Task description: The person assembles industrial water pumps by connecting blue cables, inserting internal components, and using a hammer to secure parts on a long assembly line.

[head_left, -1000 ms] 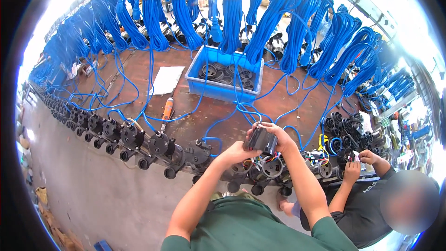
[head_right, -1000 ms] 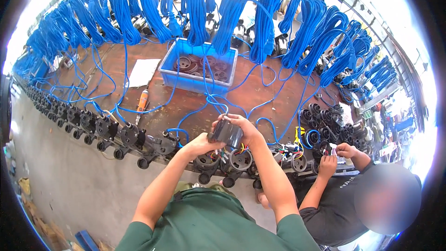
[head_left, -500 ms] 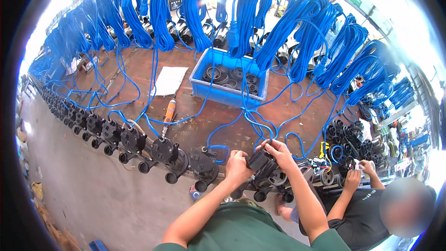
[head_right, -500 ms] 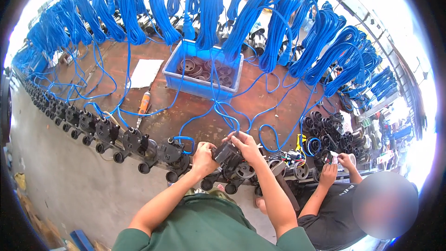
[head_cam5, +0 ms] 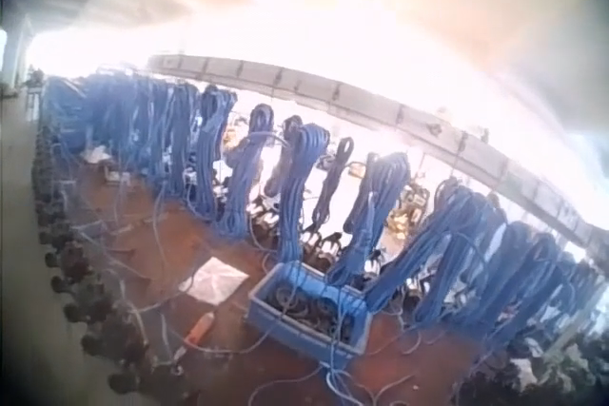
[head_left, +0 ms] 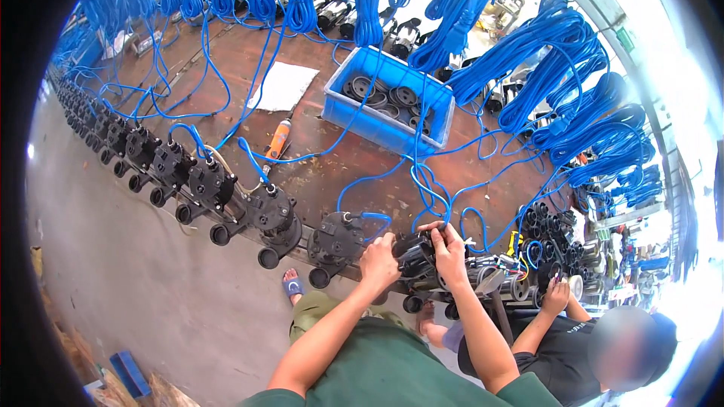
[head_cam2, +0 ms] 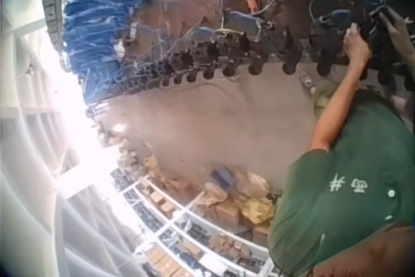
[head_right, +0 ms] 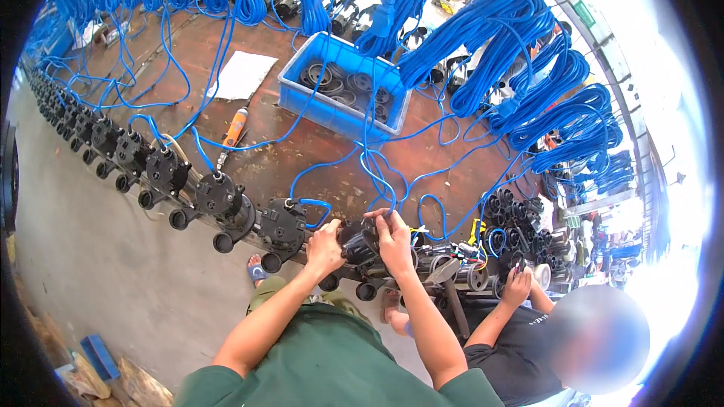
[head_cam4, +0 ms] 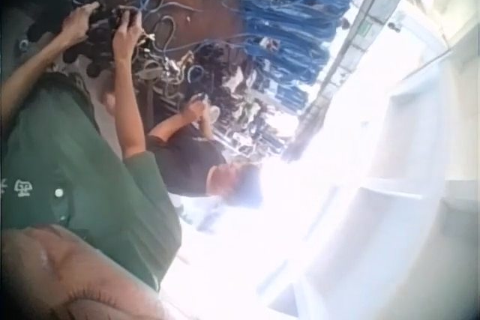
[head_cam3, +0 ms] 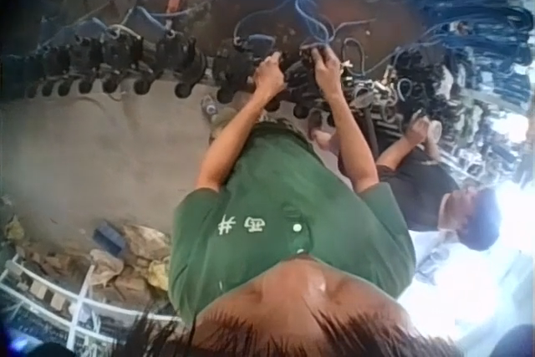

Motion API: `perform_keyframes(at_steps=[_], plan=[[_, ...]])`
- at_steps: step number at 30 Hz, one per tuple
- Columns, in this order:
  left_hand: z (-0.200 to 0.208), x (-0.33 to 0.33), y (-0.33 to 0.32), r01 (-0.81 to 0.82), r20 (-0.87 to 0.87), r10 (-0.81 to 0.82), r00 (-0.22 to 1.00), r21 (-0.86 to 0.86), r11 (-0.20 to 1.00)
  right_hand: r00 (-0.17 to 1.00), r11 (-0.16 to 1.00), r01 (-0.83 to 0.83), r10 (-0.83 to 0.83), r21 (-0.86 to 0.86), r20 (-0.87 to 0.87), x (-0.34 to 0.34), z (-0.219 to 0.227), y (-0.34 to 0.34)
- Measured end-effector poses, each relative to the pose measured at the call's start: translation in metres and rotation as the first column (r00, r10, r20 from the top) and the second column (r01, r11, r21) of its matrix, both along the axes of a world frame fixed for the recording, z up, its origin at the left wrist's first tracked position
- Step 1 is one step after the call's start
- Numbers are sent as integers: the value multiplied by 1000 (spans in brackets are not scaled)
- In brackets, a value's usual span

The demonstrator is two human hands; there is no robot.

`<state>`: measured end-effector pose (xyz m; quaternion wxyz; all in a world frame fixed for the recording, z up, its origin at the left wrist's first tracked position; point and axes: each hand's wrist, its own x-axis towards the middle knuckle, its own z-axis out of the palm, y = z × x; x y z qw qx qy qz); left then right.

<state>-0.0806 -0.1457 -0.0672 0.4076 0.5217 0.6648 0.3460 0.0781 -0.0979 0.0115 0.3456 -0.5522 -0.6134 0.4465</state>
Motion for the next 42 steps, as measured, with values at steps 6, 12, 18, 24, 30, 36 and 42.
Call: perform_keyframes(at_steps=[6,12,18,24,30,36,42], plan=[[-21,-43,-40,275,635,-201,746,-18,961,1000,990,6,-10,140,28,-7,13,-12],[24,-35,-30,73,866,37,498,-84,994,928,885,-87,-95,457,361,-27,13,-34],[12,-7,3,82,571,-165,804,169,982,932,963,-244,199,118,302,-4,34,-8],[35,9,2,-36,653,-16,757,66,997,812,843,-297,-25,-448,-584,-10,53,51],[36,6,-4,-52,560,3,828,72,996,999,988,35,-39,150,24,22,74,16],[41,13,-8,-105,601,72,796,20,994,685,868,443,-489,224,540,163,50,-95],[31,12,-7,-74,498,9,867,111,991,477,943,305,-274,135,835,187,10,-138]])
